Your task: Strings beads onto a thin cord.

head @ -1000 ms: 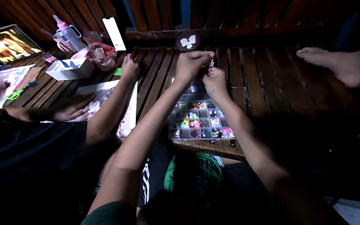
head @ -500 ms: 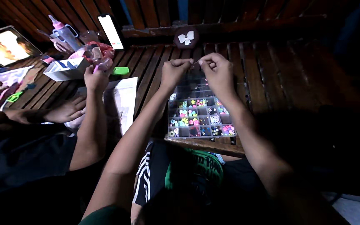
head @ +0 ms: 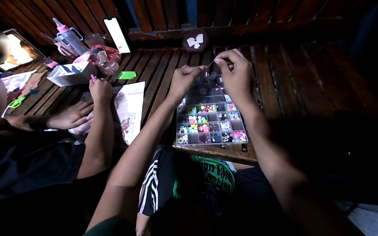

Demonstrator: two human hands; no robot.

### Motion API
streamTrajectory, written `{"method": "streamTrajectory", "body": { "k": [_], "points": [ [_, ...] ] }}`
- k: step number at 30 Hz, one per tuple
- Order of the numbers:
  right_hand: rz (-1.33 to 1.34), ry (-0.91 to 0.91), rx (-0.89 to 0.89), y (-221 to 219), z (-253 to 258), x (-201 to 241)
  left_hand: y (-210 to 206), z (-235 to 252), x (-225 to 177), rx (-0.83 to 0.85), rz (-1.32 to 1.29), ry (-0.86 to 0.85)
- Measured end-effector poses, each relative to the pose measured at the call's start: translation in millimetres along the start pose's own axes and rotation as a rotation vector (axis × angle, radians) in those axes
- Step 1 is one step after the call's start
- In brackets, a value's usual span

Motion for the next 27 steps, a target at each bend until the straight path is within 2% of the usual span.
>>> {"method": "streamTrajectory", "body": {
  "k": [6,11,17,21,27],
  "points": [
    [-0.003,0.077,0.001,0.9,1.8,-4.5,0.6,0.2,-0.4,-0.005,-0.008,-0.019],
    [0.041,-0.010,-0.040,5.6,4.2,-6.6,2.0,-3.4,-1.5,-0.010,-0.075,-0.116],
    [0.732,-0.249,0.102,3.6,5.8,-11.1,4.9,-12.3,-19.0,0.043,-0.158,-0.246],
    [0.968,-0.418,0.141,2.9,2.5,2.5,8.6,-14.9,-35.0,0.082,-0.199,-0.329],
    [1.229,-0.589,0.122,1.5,-3.8,16.6,9.6,-19.9,-54.9,0.153,-0.154,-0.362]
  ]
}}
Point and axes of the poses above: each hand's wrist, its own z-axis towards the middle knuckle, its own y-axis out of the back of the hand, x = y × z, the point moved 1 cm from there along z, towards the middle knuckle, and after that the axes turned 15 degrees about z, right-handed, at the moved point
